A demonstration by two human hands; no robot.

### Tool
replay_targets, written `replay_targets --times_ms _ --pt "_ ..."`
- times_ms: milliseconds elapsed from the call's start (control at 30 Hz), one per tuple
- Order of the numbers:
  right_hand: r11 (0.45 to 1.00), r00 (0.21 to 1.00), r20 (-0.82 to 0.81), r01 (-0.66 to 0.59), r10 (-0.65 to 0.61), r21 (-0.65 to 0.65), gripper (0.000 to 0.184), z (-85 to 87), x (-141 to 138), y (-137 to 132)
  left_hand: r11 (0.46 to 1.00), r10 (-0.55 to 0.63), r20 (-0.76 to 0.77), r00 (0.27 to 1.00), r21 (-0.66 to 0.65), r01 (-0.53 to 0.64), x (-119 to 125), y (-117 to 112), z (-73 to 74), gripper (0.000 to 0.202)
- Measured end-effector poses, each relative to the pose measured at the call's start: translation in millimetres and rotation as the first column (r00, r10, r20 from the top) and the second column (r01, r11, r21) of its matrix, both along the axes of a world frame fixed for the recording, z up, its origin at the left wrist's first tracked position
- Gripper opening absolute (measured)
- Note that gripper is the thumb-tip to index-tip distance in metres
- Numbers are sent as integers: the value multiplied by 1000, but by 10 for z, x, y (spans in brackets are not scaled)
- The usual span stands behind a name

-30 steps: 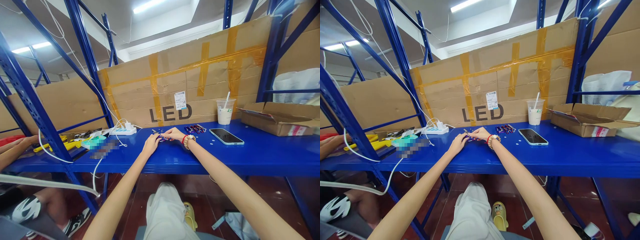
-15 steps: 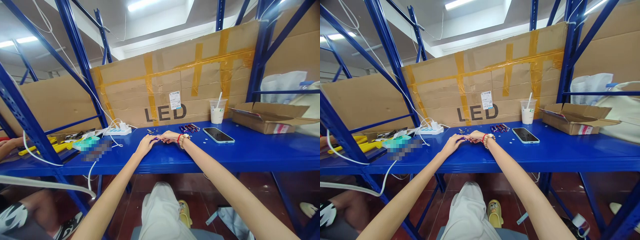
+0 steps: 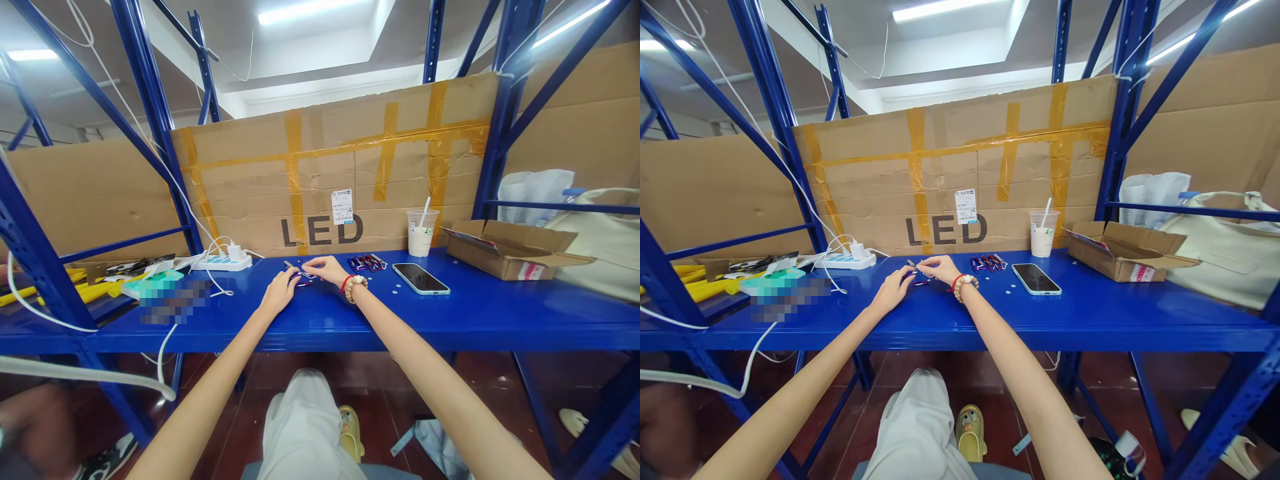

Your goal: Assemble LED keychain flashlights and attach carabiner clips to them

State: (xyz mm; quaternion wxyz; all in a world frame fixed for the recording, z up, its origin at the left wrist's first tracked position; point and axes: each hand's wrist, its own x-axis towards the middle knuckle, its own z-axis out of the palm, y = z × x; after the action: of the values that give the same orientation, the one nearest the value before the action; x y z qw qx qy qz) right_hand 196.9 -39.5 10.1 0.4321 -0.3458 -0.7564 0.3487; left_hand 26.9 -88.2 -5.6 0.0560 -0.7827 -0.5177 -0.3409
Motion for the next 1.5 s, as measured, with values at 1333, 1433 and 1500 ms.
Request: replay_targets --times_ms 1333,1433,1500 --pt "998 927 375 49 -28 -47 28 -28 145 -105 1000 -13 -60 998 8 14 2 -112 -17 12" --pt "996 921 388 67 -36 -66 29 -13 127 -120 1000 -4 -42 999 0 4 13 -126 -4 13" --pt "994 920 390 75 -40 -75 29 -13 105 -124 1000 8 -34 999 -19 -8 20 -127 -1 14"
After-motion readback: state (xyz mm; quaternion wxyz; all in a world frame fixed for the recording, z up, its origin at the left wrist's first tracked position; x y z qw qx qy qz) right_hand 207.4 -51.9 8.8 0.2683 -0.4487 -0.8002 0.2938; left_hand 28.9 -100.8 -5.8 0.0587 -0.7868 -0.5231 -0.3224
